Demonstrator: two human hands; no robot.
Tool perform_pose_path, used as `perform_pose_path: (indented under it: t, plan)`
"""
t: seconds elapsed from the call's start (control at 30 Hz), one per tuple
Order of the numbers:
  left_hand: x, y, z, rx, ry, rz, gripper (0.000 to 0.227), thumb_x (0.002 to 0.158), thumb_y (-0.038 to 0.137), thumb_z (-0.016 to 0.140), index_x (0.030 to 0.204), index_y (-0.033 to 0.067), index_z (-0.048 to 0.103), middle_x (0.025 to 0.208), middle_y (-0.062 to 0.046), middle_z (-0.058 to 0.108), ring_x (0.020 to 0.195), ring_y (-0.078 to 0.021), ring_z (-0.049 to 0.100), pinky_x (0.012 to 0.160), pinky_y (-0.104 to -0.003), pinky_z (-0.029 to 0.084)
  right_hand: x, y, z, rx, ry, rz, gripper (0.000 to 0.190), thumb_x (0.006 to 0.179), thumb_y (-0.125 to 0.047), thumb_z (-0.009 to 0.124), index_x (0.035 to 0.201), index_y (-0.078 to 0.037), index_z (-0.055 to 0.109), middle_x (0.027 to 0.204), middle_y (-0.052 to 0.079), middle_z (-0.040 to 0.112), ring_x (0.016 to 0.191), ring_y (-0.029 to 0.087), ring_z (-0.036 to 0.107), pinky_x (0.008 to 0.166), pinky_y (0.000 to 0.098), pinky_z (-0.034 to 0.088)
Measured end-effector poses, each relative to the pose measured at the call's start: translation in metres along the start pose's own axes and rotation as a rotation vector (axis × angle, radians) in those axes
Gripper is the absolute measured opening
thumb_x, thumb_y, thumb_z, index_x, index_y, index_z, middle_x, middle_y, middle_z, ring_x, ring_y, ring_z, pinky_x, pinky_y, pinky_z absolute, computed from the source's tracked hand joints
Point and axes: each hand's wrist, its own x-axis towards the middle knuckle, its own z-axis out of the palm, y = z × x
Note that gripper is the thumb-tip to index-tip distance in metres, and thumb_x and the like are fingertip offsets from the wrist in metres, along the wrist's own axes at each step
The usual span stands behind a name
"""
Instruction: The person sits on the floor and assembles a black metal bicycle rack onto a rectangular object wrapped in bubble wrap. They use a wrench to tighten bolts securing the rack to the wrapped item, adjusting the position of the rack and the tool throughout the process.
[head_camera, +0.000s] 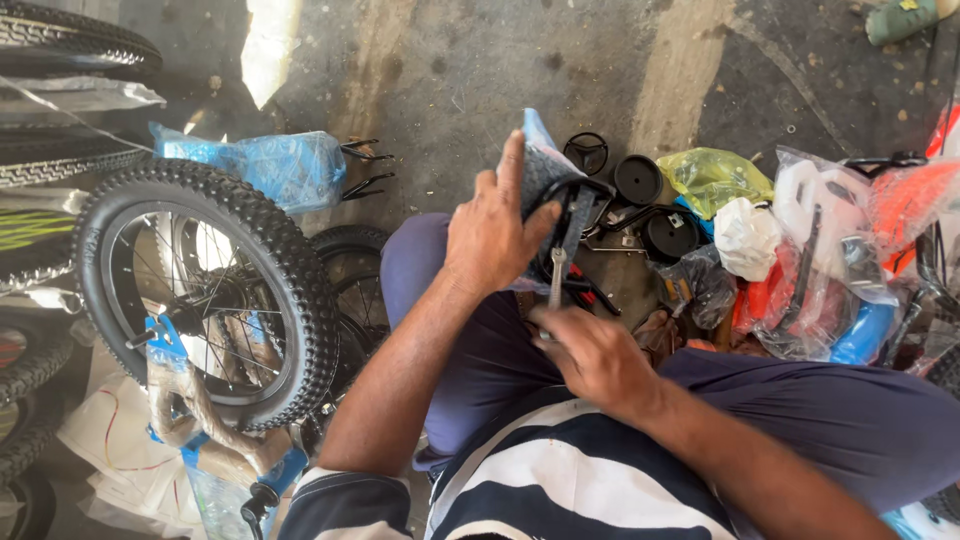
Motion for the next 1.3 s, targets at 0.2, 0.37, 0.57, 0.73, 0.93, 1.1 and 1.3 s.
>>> perform_pose_path:
  t: [0.2,0.37,0.57,0.73,0.93,1.1,1.3]
  plan:
    - [0.000,-0.001,0.005,0.018,-0.023,0.017,0.096,0.095,0.048,0.068,0.163,0.0150,0.008,0.120,-0.025,0.059,0.095,-0.0444,0.068,0.081,-0.053,0.055,0.054,0.053,-0.025,0.521,0.176,0.457,0.011,0.100,-0.017,0.069,0.103,-0.006,0.066,0.080,0.003,0.071,0.060,0.008,0.062,0.051,0.0253,0.053]
    - [-0.005,-0.004,0.007,-0.022,0.026,0.038,0.094,0.095,0.046,0.069,0.163,0.0140,0.011,0.122,-0.026,0.059,0.098,-0.0449,0.067,0.082,-0.052,0.055,0.024,0.104,-0.011,0.750,0.380,0.792,0.024,0.102,-0.025,0.076,0.090,-0.010,0.062,0.073,0.001,0.059,0.057,0.007,0.053,0.051,0.0251,0.044]
    - [0.003,-0.006,0.006,0.016,-0.001,0.042,0.095,0.096,0.047,0.068,0.163,0.0116,0.009,0.119,-0.026,0.060,0.095,-0.0448,0.068,0.081,-0.053,0.054,-0.008,0.086,-0.024,0.107,0.030,0.613,0.025,0.102,-0.030,0.066,0.088,-0.009,0.066,0.063,-0.001,0.060,0.054,0.010,0.056,0.051,0.0318,0.045]
    - [0.001,-0.001,0.015,0.028,0.028,0.020,0.096,0.097,0.048,0.066,0.163,0.0115,0.007,0.120,-0.027,0.059,0.091,-0.0425,0.069,0.078,-0.052,0.055,-0.013,0.064,-0.004,0.097,-0.109,0.741,0.035,0.112,-0.033,0.045,0.091,-0.013,0.065,0.061,0.000,0.051,0.053,0.012,0.052,0.051,0.0290,0.044]
    - [0.004,-0.006,0.014,0.023,0.018,0.026,0.097,0.097,0.049,0.068,0.163,0.0134,0.006,0.120,-0.025,0.059,0.093,-0.0435,0.068,0.079,-0.053,0.055,-0.028,0.043,0.004,1.021,-0.005,1.021,0.024,0.106,-0.031,0.055,0.101,-0.009,0.062,0.072,-0.004,0.049,0.060,0.010,0.044,0.053,0.0267,0.037]
    - [-0.001,-0.012,0.018,0.026,0.002,0.043,0.096,0.098,0.050,0.066,0.163,0.0140,0.005,0.119,-0.025,0.059,0.093,-0.0429,0.067,0.080,-0.054,0.054,0.006,0.080,-0.039,-0.006,-0.204,0.515,0.024,0.103,-0.031,0.059,0.101,-0.009,0.069,0.078,0.007,0.063,0.068,0.023,0.062,0.060,0.0377,0.049]
    - [-0.001,-0.013,0.014,0.012,0.024,0.059,0.096,0.098,0.051,0.067,0.163,0.0146,0.006,0.119,-0.025,0.059,0.095,-0.0425,0.068,0.080,-0.053,0.055,0.055,0.076,-0.072,-0.222,-0.364,0.301,0.018,0.095,-0.025,0.068,0.095,-0.008,0.074,0.084,0.012,0.069,0.080,0.031,0.068,0.070,0.0439,0.052]
